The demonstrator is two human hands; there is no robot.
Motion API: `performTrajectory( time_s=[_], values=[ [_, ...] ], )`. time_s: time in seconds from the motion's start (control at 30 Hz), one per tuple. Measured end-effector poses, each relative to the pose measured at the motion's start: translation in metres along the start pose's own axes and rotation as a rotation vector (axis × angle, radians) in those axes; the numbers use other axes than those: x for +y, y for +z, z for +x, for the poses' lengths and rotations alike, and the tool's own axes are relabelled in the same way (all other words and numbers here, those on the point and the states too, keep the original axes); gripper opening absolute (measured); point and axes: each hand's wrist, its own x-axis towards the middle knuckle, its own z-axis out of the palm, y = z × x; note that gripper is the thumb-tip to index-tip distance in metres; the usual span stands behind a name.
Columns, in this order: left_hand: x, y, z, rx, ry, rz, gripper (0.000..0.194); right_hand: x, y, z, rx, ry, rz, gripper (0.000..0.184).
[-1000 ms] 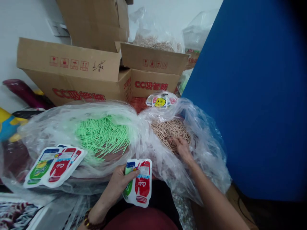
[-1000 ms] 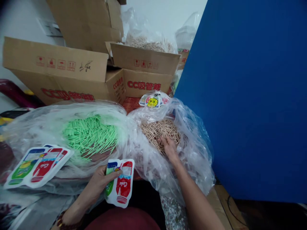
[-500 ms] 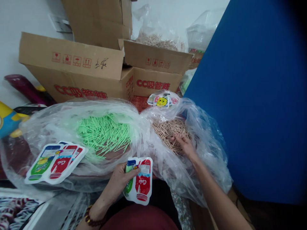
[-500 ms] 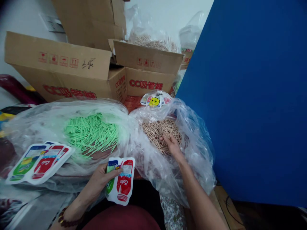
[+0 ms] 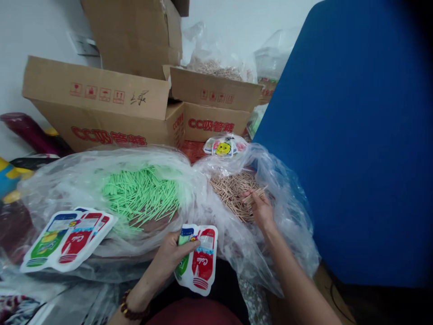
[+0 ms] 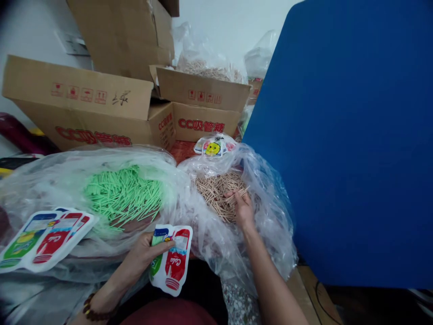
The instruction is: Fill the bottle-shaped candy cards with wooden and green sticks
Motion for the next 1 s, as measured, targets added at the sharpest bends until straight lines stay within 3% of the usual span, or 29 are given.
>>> performTrajectory(
  time_s=[0.13, 0.2, 0.27, 0.4, 0.53, 0.7, 1.0],
  values=[
    [0.012, 0.015, 0.011, -0.068, 0.044, -0.01, 0.025, -0.033, 0.011, -0.01, 0.039, 0.023, 0.407, 0.024],
    [0.016, 0.023, 0.016, -0.099, 0.06, -0.022, 0.022, -0.052, 0.022, -0.022, 0.007, 0.089, 0.69, 0.017],
    [0.02, 0.029, 0.02, -0.118, 0.076, -0.017, 0.02, -0.069, 0.035, -0.038, -0.025, 0.134, 0.816, 0.013],
    [0.023, 0.033, 0.022, -0.147, 0.117, 0.008, 0.019, -0.091, 0.059, -0.066, -0.083, 0.203, 0.823, 0.011],
    [0.023, 0.031, 0.022, -0.163, 0.158, 0.009, 0.018, -0.097, 0.072, -0.082, -0.079, 0.243, 0.786, 0.012],
    [0.024, 0.03, 0.022, -0.147, 0.169, -0.025, 0.018, -0.094, 0.072, -0.088, -0.051, 0.333, 0.827, 0.024],
    [0.027, 0.031, 0.023, -0.16, 0.181, 0.046, 0.023, -0.102, 0.068, -0.091, -0.039, 0.328, 0.857, 0.027]
  ],
)
